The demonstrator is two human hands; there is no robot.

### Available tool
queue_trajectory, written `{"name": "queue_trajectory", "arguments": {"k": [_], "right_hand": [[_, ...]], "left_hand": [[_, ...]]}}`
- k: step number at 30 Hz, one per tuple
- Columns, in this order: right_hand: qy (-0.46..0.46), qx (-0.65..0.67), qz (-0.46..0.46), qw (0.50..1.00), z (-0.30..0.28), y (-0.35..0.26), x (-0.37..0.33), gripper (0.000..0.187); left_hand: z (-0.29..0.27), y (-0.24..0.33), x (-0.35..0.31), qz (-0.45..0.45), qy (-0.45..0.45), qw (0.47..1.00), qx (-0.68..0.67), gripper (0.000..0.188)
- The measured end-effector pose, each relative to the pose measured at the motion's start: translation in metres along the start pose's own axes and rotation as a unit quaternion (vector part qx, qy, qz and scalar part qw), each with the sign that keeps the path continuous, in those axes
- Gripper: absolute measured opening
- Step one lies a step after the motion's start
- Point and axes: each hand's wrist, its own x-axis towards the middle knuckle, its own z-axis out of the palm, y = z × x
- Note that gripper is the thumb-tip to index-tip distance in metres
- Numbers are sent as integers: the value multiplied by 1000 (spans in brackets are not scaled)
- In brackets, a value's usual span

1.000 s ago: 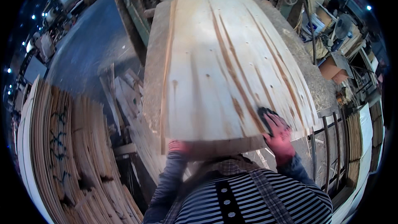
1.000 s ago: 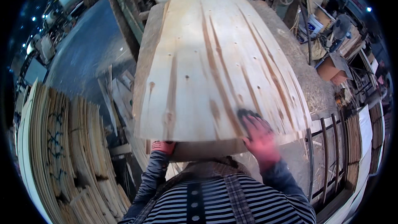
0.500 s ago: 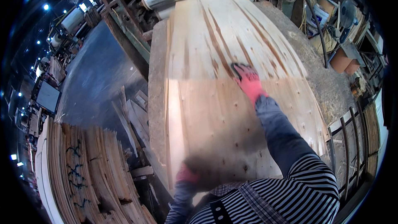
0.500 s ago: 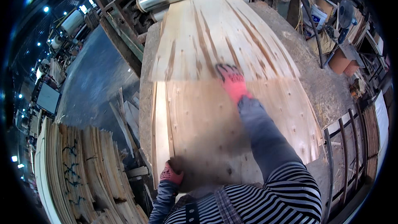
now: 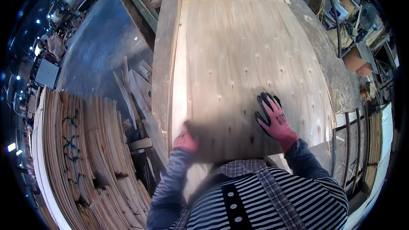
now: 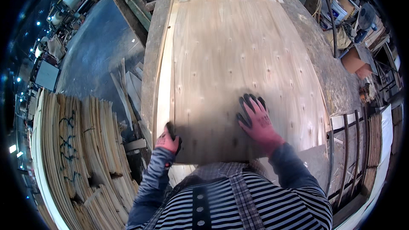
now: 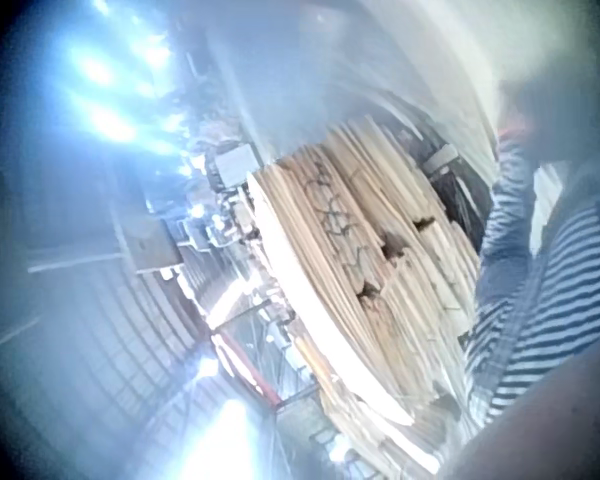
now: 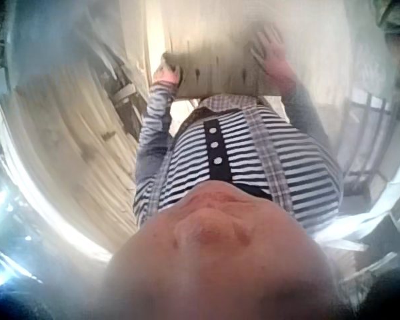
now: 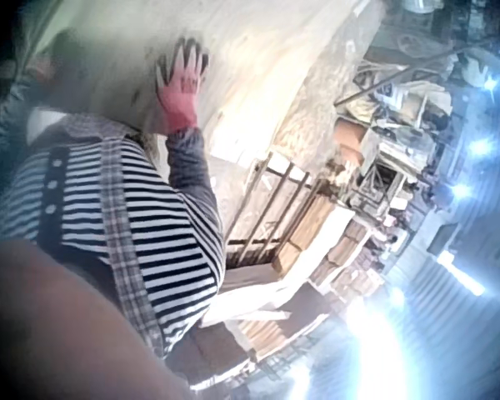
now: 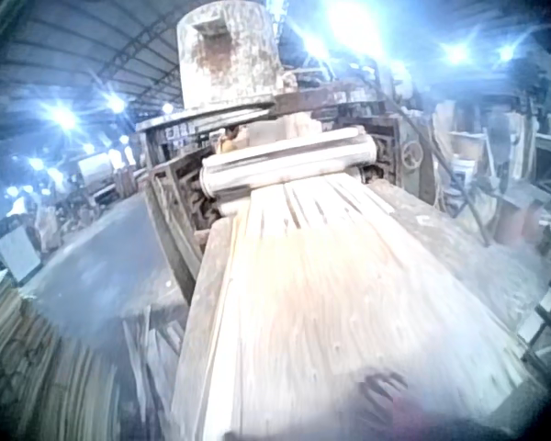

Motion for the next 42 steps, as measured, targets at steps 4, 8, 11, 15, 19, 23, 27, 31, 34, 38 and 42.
{"name": "queue_trajectory", "arguments": {"k": [4,8,11,15,19,23,27,31,34,38,42], "right_hand": [[-62,-1,3,998,-5,-21,-71,62],[-114,-18,12,993,-6,-46,-102,70],[-54,-38,2,998,0,-51,-113,77],[-88,-65,16,994,-13,-57,-109,77],[11,-20,-36,999,0,-28,-121,62],[-3,-44,13,999,-31,-26,-72,58],[23,-101,-45,994,-39,19,-5,55],[47,-122,-72,989,-24,79,67,52],[52,-97,-57,992,-10,104,128,51],[55,-112,-7,992,14,135,188,53],[119,-144,0,982,19,79,203,56]], "left_hand": [[-8,-2,10,96,4,978,184,53],[-81,-8,15,44,-309,784,-536,40],[-67,2,-3,42,-322,596,-734,48],[-19,8,-22,93,-129,659,-735,52],[-4,7,-31,129,-19,738,-662,53],[-10,15,7,133,-20,771,-623,54],[-19,1,69,305,75,929,-195,55],[-17,8,78,-4,-34,776,-630,43],[0,-9,61,53,129,861,-488,44],[6,-4,9,129,237,928,-255,45],[5,-23,-32,120,222,967,20,66]]}}
